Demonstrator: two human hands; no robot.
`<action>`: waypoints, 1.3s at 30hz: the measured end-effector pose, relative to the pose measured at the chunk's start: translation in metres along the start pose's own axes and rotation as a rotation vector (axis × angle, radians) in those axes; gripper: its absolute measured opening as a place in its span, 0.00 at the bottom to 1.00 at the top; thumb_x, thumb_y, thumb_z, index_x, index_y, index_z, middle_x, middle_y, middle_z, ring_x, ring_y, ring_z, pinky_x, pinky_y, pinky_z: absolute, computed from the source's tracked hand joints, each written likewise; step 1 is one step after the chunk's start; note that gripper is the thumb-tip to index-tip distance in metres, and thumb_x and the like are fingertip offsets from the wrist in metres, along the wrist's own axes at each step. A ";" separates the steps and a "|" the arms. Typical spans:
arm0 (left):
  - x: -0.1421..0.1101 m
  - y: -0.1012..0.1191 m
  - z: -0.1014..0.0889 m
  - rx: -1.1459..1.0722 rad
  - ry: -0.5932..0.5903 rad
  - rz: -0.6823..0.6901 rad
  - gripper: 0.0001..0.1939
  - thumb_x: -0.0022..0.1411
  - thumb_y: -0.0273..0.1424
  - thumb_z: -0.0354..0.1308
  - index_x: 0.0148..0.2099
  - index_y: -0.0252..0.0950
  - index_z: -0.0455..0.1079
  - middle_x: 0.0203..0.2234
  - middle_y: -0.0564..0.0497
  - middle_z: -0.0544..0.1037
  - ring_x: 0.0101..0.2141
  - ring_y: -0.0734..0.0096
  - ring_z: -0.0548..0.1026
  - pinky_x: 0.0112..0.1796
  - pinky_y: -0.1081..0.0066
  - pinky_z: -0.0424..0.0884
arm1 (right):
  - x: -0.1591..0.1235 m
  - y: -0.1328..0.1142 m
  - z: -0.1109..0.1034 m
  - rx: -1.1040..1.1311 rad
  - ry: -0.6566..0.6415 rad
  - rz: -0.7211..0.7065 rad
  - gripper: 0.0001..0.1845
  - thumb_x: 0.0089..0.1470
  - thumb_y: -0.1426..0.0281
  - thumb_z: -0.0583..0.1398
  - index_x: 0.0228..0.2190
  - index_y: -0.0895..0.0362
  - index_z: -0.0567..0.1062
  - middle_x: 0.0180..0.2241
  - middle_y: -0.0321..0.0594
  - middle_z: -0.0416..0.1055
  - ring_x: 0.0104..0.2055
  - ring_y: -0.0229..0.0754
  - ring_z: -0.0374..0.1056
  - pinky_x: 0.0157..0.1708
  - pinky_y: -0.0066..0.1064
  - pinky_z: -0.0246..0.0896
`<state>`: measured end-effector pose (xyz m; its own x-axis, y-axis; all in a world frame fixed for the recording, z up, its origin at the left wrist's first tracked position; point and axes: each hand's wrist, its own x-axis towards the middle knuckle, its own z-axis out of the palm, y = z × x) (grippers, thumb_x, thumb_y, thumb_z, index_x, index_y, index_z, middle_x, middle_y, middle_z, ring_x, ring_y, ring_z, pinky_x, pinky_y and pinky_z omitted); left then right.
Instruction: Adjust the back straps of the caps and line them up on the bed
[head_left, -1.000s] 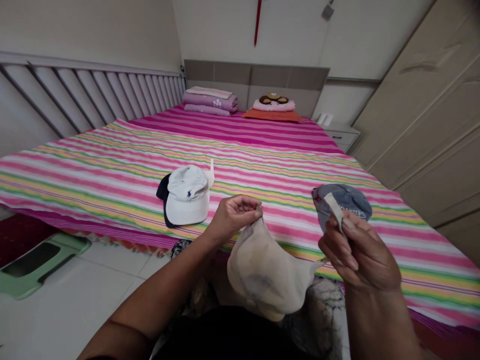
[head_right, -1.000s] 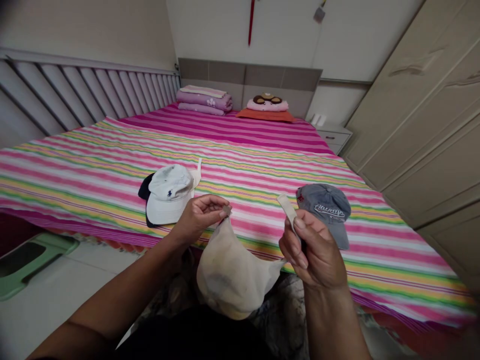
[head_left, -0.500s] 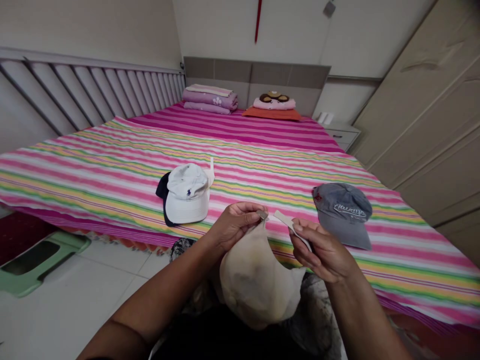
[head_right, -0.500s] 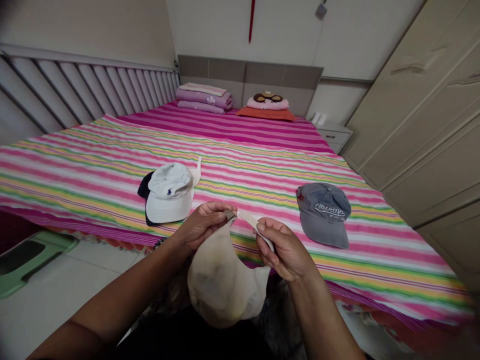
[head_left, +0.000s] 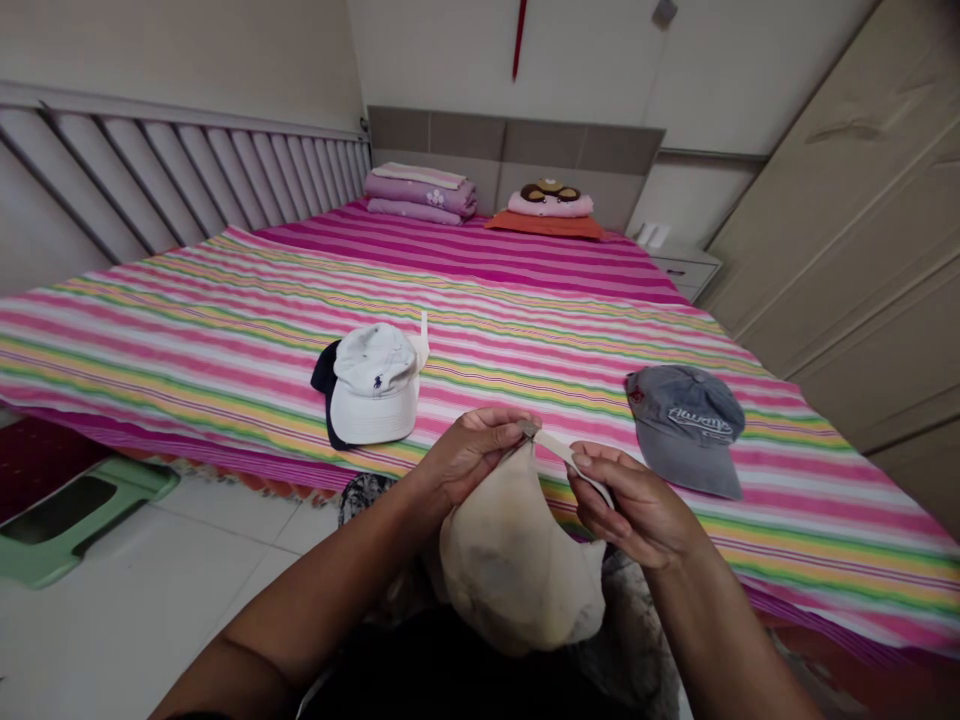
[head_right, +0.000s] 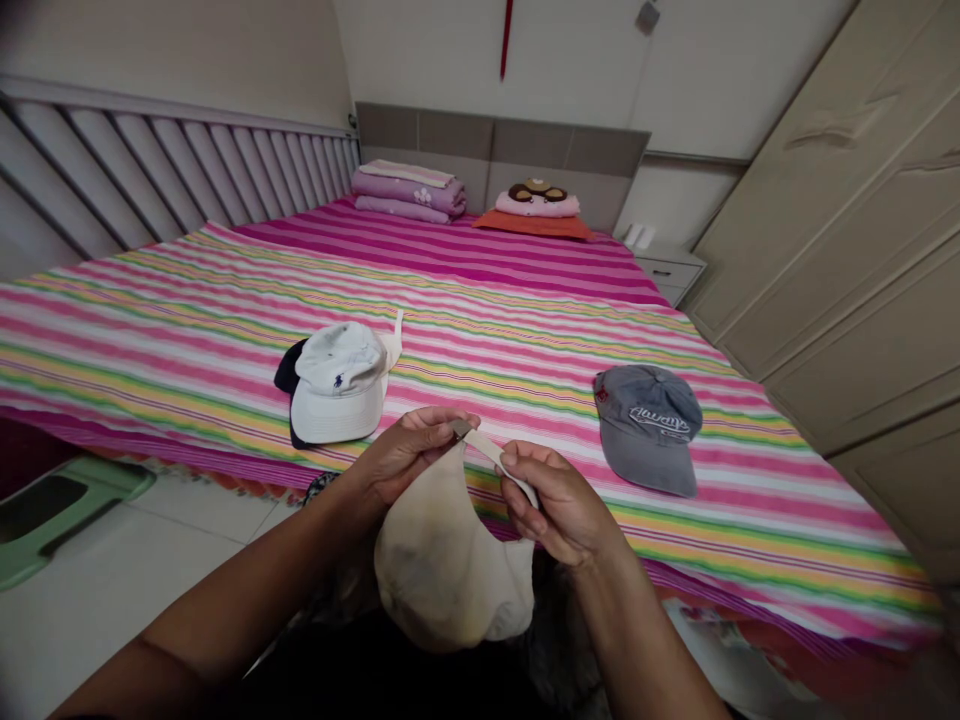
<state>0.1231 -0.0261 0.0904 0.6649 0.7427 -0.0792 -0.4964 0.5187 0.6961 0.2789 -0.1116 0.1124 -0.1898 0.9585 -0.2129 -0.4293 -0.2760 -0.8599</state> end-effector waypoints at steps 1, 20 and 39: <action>0.000 0.000 0.001 0.005 0.005 -0.001 0.13 0.39 0.25 0.68 0.32 0.31 0.74 0.27 0.50 0.77 0.28 0.77 0.74 0.35 0.77 0.67 | 0.000 0.000 0.000 0.003 -0.001 0.006 0.13 0.48 0.66 0.59 0.19 0.58 0.63 0.07 0.25 0.55 0.07 0.25 0.38 0.07 0.18 0.35; -0.006 0.000 0.008 0.084 -0.004 -0.003 0.14 0.38 0.26 0.67 0.32 0.30 0.74 0.26 0.49 0.76 0.25 0.77 0.71 0.29 0.76 0.65 | 0.005 0.007 0.013 -0.076 0.112 -0.039 0.13 0.45 0.65 0.62 0.20 0.59 0.64 0.09 0.28 0.61 0.07 0.25 0.44 0.08 0.17 0.39; -0.006 -0.001 0.007 0.218 -0.117 0.079 0.15 0.42 0.25 0.65 0.36 0.31 0.71 0.27 0.50 0.75 0.26 0.77 0.72 0.29 0.76 0.65 | 0.008 0.008 0.016 -0.027 0.108 -0.053 0.14 0.43 0.66 0.63 0.18 0.60 0.65 0.09 0.29 0.61 0.08 0.24 0.46 0.09 0.17 0.38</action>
<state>0.1234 -0.0340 0.0947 0.6954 0.7165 0.0560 -0.4256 0.3477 0.8354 0.2598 -0.1071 0.1118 -0.0706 0.9741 -0.2147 -0.4124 -0.2245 -0.8829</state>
